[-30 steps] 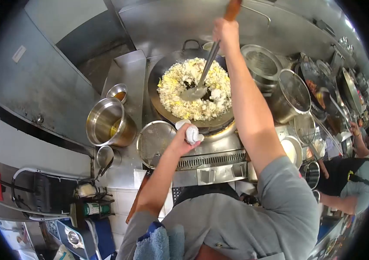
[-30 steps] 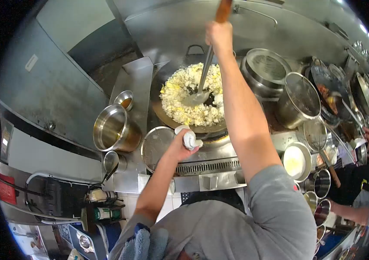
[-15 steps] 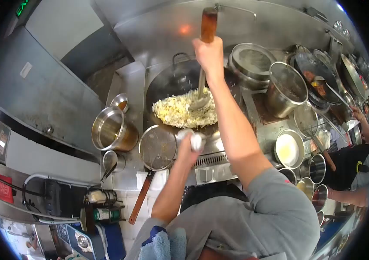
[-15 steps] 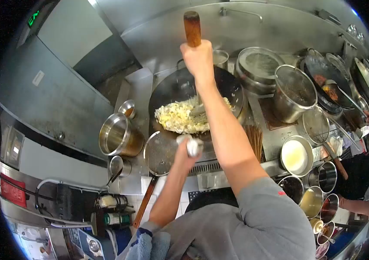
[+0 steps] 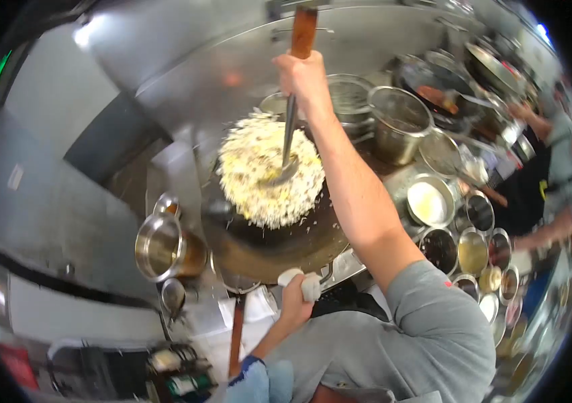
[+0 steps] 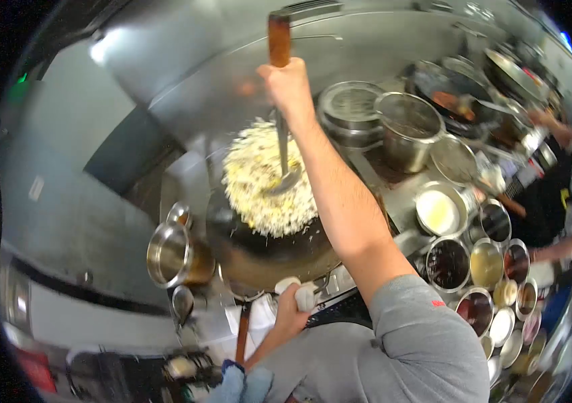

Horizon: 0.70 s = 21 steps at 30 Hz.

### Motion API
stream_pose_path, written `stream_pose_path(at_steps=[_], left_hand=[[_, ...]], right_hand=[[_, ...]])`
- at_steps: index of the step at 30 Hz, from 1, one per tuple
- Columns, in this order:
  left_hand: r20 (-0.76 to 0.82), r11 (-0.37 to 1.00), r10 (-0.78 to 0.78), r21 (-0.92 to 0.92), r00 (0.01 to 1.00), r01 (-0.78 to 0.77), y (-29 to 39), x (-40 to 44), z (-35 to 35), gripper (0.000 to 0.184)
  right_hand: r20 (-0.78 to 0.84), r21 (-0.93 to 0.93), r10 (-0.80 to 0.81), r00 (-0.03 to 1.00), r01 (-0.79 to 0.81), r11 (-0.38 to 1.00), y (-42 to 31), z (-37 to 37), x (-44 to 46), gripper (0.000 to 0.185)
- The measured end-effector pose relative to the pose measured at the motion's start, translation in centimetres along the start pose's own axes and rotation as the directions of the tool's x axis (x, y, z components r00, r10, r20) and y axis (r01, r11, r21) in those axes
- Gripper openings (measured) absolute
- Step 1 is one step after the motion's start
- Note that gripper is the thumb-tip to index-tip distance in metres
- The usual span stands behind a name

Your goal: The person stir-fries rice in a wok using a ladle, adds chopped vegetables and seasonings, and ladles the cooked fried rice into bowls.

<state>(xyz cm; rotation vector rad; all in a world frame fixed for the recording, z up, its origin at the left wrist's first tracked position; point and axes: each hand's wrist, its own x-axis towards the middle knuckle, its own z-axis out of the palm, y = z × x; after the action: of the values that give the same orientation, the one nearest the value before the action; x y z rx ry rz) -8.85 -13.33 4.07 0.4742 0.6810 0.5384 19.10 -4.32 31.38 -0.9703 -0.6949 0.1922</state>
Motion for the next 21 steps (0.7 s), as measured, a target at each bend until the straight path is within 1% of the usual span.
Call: stream_pose_path(at_steps=[1,2,3,4,5,6,7,8,9,10,11,12,13,14,15,16,17,18,19,20,21], left_hand=[[-0.060,1.000,0.003,0.014,0.998,-0.002,0.4,0.3,-2.0,0.024],[-0.042,0.999,-0.032,0.033,0.999,0.034,1.8,2.7,-3.0,0.024],[0.000,0.999,-0.035,0.032,0.999,0.035,4.8,5.7,-3.4,0.024],[0.058,0.999,-0.041,0.018,0.997,0.040,7.3,8.4,-3.2,0.025],[0.110,0.999,-0.036,0.008,0.993,0.036,9.3,10.5,-2.9,0.026],[0.153,0.999,-0.039,0.000,0.987,0.039,10.8,13.0,-1.9,0.026],[0.151,0.997,0.029,0.067,0.988,-0.040,10.9,12.1,0.2,0.030],[0.165,0.965,-0.007,0.260,0.986,-0.037,11.6,13.7,0.4,0.036],[0.185,0.917,0.002,0.392,0.983,-0.076,11.7,15.0,1.3,0.036],[0.216,0.870,0.011,0.480,0.976,-0.116,10.4,15.5,3.0,0.037],[0.247,0.822,0.040,0.543,0.968,-0.172,9.0,15.9,4.7,0.037],[0.281,0.780,0.044,0.590,0.959,-0.209,7.5,15.8,6.0,0.037],[0.318,0.745,0.045,0.621,0.947,-0.244,5.9,15.7,7.4,0.037],[0.359,0.719,0.037,0.639,0.933,-0.274,4.2,15.2,8.6,0.037],[0.394,0.698,0.023,0.651,0.919,-0.297,2.9,14.7,9.8,0.038],[0.413,0.684,0.021,0.659,0.910,-0.315,1.6,14.6,10.8,0.038],[0.439,0.668,0.023,0.661,0.898,-0.341,0.8,14.1,11.7,0.038],[0.462,0.655,0.033,0.660,0.886,-0.368,0.1,13.4,12.3,0.038],[0.485,0.642,0.041,0.657,0.874,-0.395,-0.7,12.6,12.9,0.039],[0.499,0.626,0.047,0.660,0.865,-0.415,-1.2,11.8,13.3,0.039],[0.519,0.614,0.043,0.661,0.854,-0.432,-2.0,10.9,13.8,0.039]], right_hand=[[-0.009,-0.051,0.004,1.000,-0.004,0.999,-1.3,-0.3,-1.6,0.016],[-0.051,-0.119,0.016,0.999,-0.022,0.993,-2.6,-0.6,-5.0,0.012],[-0.046,-0.189,0.031,0.998,-0.039,0.981,-4.2,-0.9,-8.8,0.018],[-0.077,-0.314,-0.148,0.986,0.116,0.942,0.4,-1.8,-10.2,0.028],[-0.223,-0.274,-0.455,0.862,0.392,0.878,-0.9,-1.4,-13.6,0.035],[-0.148,-0.069,-0.152,0.977,0.143,0.987,1.0,-2.6,-15.5,0.034],[-0.204,-0.205,-0.116,0.972,0.073,0.976,0.7,-4.5,-17.9,0.036],[-0.259,-0.329,-0.079,0.963,-0.011,0.944,0.2,-6.5,-20.5,0.042],[-0.199,-0.394,-0.037,0.979,-0.046,0.918,0.0,-9.5,-23.8,0.045],[-0.116,-0.434,0.025,0.993,-0.074,0.898,0.0,-11.7,-26.8,0.049],[-0.153,-0.706,-0.076,0.985,-0.055,0.706,2.1,-14.6,-31.0,0.049],[-0.149,-0.897,-0.156,0.977,-0.067,0.437,4.5,-17.7,-36.0,0.050],[-0.207,-0.850,0.127,0.970,-0.242,0.467,2.4,-19.9,-41.9,0.050],[-0.247,-0.814,0.398,0.883,-0.413,0.410,0.1,-21.9,-47.9,0.050],[-0.364,-0.717,0.575,0.733,-0.614,0.328,-1.5,-23.4,-54.6,0.048],[-0.461,-0.794,0.376,0.804,-0.563,0.231,-0.6,-25.9,-63.3,0.041],[-0.766,-0.557,0.314,0.561,-0.823,0.113,-4.5,-24.5,-69.6,0.035],[-0.877,-0.462,0.159,0.454,-0.887,-0.016,-6.3,-24.9,-76.1,0.030],[-0.987,-0.153,0.018,0.160,-0.970,0.191,-11.5,-22.4,-79.5,0.024],[-0.938,-0.087,-0.345,0.015,-0.977,0.193,-15.8,-19.3,-81.8,0.018],[-0.750,0.017,-0.631,-0.198,-0.960,0.280,-17.7,-18.3,-84.7,0.017]])
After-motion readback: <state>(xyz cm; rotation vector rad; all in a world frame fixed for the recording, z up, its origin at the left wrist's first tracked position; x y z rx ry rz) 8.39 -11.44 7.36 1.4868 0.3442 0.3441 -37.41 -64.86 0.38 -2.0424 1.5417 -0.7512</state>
